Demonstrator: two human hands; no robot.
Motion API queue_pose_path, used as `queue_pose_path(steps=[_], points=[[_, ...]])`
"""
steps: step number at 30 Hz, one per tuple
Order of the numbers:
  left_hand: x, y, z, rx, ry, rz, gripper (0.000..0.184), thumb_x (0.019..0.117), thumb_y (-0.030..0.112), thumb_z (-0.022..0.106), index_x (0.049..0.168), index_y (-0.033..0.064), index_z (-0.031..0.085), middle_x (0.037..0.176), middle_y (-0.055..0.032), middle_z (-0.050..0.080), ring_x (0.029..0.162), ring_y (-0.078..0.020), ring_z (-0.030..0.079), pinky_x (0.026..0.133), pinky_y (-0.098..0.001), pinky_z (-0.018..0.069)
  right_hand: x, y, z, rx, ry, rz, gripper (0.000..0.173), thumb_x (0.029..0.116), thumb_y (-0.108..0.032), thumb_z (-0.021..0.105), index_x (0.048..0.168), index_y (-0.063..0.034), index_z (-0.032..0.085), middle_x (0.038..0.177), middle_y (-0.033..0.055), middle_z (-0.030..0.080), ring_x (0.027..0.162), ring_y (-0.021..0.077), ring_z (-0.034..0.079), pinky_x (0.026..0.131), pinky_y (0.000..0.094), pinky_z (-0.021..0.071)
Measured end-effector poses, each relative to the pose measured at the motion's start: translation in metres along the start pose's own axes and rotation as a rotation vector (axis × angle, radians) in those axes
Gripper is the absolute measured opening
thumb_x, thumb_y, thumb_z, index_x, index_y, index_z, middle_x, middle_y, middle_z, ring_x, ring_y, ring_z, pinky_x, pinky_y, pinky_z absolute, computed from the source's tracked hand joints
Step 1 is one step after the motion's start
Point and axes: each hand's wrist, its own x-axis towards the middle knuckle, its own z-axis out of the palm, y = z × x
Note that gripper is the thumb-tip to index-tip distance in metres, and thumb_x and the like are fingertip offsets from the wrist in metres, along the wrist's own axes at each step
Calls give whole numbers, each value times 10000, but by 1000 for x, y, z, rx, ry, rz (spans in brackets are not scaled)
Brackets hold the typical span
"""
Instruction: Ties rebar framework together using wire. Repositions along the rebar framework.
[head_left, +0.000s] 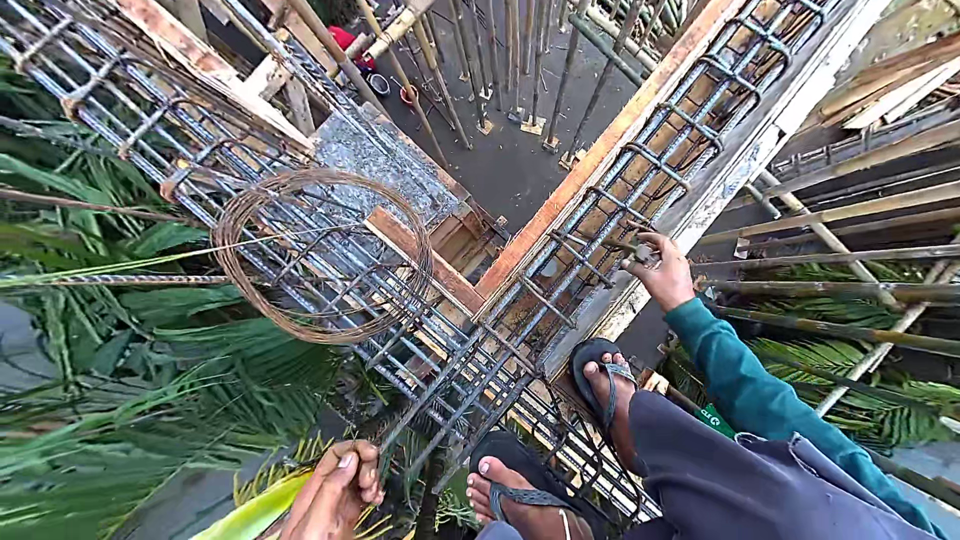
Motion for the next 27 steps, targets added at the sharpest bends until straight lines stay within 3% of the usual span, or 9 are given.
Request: queue_pose_path(steps=[3, 6, 9, 11, 16, 20, 22, 24, 27], points=[[-2, 7, -1, 123, -27, -23, 386, 1060, 166, 214, 1089, 126, 596, 749, 126, 603, 628, -13, 585, 590, -188, 524, 11, 32, -34, 76, 133, 10, 817, 793, -170, 878, 1487, -28, 472, 1381, 295, 533, 1192, 429, 580, 975, 586, 505], [1, 16, 17, 382, -113, -45, 408, 1062, 203, 267, 1129, 78, 651, 773, 123, 577, 637, 13, 537, 591, -175, 476, -29, 0, -46, -30, 151, -225, 526, 939, -202, 709, 1395, 4, 543, 1335, 259, 564, 1161, 378, 615, 931, 552, 539], [16, 18, 50, 716, -341, -74, 487, 1085, 320, 290, 1148, 66, 700, 913, -25, 648, 758, -119, 578, 709, -354, 499, -69, -57, -29, -9, -309, -599, 317, 976, -222, 636, 1233, -48, 701, 1202, 130, 677, 1115, 237, 656, 955, 472, 568], [32, 21, 79, 808, -524, -145, 517, 1107, 325, 268, 1171, 36, 693, 1025, -127, 676, 908, -241, 635, 853, -487, 517, -88, -75, 3, -74, -651, -794, 354, 1033, -300, 593, 1325, -126, 690, 1294, 89, 677, 1220, 239, 628, 1039, 483, 523], [58, 12, 138, 561, -595, -478, 439, 1133, 292, 289, 921, 92, 617, 670, 39, 429, 538, -79, 373, 525, -256, 336, -107, -58, 52, -330, -542, -1139, 201, 1026, -169, 555, 1070, -58, 717, 969, 149, 701, 905, 346, 697, 768, 502, 581], [63, 8, 147, 245, -621, -734, 345, 1115, 245, 340, 838, 146, 520, 574, 78, 361, 416, -34, 291, 392, -180, 250, -100, -51, 46, -442, -454, -1248, 134, 990, -113, 558, 964, -84, 687, 902, 115, 651, 852, 320, 659, 690, 454, 547], [69, 5, 144, 473, -791, -502, 270, 1093, 213, 397, 947, 99, 594, 663, 42, 435, 509, -56, 379, 478, -217, 326, -97, -47, 43, -420, -473, -1254, 140, 981, -137, 564, 979, -112, 701, 1011, 105, 682, 954, 327, 666, 729, 465, 559], [76, 11, 141, 793, -949, -240, 356, 1106, 258, 399, 1178, 26, 659, 998, -114, 652, 896, -205, 622, 828, -414, 506, -95, -44, 41, -395, -518, -1224, 150, 986, -159, 566, 997, -117, 710, 1128, 108, 705, 1022, 337, 675, 768, 482, 579], [71, 12, 145, 1137, -1027, -4, 375, 1128, 240, 345, 1259, -14, 588, 1120, -236, 667, 1092, -388, 659, 963, -564, 505, -93, -42, 43, -335, -626, -1187, 135, 958, -116, 553, 926, -72, 677, 838, 105, 683, 808, 323, 688, 662, 472, 561]])
